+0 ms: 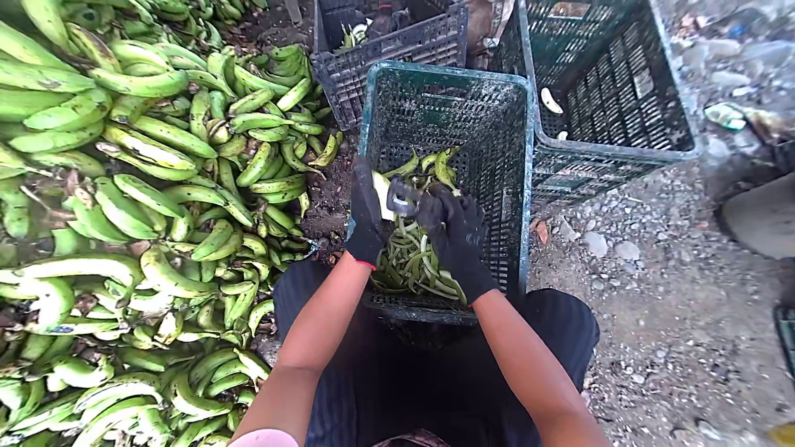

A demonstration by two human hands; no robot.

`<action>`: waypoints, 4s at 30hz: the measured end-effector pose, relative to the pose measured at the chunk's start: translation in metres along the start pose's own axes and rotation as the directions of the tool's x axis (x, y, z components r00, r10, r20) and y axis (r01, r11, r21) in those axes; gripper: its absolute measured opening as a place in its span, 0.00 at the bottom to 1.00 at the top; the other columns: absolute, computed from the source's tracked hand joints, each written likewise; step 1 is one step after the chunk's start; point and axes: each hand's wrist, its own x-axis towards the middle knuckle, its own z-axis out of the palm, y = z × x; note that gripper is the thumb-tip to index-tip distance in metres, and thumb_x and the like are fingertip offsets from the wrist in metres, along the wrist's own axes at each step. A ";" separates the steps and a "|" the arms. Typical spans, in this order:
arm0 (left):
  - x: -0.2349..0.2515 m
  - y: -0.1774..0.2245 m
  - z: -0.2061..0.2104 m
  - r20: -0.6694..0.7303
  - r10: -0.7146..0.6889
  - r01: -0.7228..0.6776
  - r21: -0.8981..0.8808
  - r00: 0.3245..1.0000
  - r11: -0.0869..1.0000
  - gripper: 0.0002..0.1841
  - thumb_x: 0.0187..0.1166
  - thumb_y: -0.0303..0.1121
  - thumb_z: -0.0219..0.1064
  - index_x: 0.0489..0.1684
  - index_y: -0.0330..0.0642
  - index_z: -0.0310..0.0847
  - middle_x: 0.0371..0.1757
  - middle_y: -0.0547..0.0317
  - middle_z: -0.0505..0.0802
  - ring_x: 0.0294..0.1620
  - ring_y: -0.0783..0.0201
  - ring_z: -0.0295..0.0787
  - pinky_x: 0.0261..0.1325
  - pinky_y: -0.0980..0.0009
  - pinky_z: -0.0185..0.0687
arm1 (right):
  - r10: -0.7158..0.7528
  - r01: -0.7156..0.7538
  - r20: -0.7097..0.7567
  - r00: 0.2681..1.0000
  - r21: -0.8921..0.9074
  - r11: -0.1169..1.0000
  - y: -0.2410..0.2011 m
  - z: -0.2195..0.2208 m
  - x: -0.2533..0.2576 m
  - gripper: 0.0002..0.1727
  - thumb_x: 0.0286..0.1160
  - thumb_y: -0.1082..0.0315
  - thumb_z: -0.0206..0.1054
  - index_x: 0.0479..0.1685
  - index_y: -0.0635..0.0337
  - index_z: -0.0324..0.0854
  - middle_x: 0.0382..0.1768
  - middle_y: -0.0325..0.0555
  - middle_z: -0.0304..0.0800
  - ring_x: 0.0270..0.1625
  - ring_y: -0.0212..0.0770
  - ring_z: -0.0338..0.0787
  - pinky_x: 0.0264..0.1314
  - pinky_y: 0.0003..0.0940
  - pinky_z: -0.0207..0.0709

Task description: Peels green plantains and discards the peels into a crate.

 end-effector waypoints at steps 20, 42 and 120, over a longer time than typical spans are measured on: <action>-0.021 0.015 0.008 0.466 0.011 -0.379 0.706 0.885 0.598 0.30 0.93 0.43 0.36 0.76 0.29 0.73 0.59 0.37 0.89 0.59 0.54 0.89 0.66 0.54 0.80 | 0.208 -0.218 0.078 0.975 0.154 0.964 0.001 -0.018 0.027 0.37 0.86 0.35 0.40 0.76 0.46 0.81 0.62 0.57 0.90 0.68 0.60 0.86 0.64 0.70 0.72; -0.010 0.017 -0.002 0.241 0.007 -0.066 0.235 0.970 0.970 0.24 0.93 0.41 0.30 0.68 0.38 0.69 0.48 0.57 0.92 0.42 0.69 0.91 0.43 0.72 0.88 | -0.069 0.070 -0.066 0.995 0.011 0.998 0.001 -0.001 0.017 0.43 0.75 0.25 0.47 0.75 0.43 0.83 0.59 0.65 0.87 0.62 0.70 0.84 0.55 0.71 0.72; -0.011 0.130 0.094 0.741 0.182 -0.713 0.503 0.647 0.488 0.18 0.87 0.46 0.61 0.58 0.40 0.82 0.38 0.70 0.87 0.38 0.83 0.82 0.47 0.81 0.81 | 0.361 -0.314 0.438 0.823 -0.179 0.932 0.041 -0.070 -0.035 0.48 0.75 0.19 0.41 0.46 0.55 0.88 0.36 0.57 0.90 0.42 0.62 0.91 0.43 0.73 0.76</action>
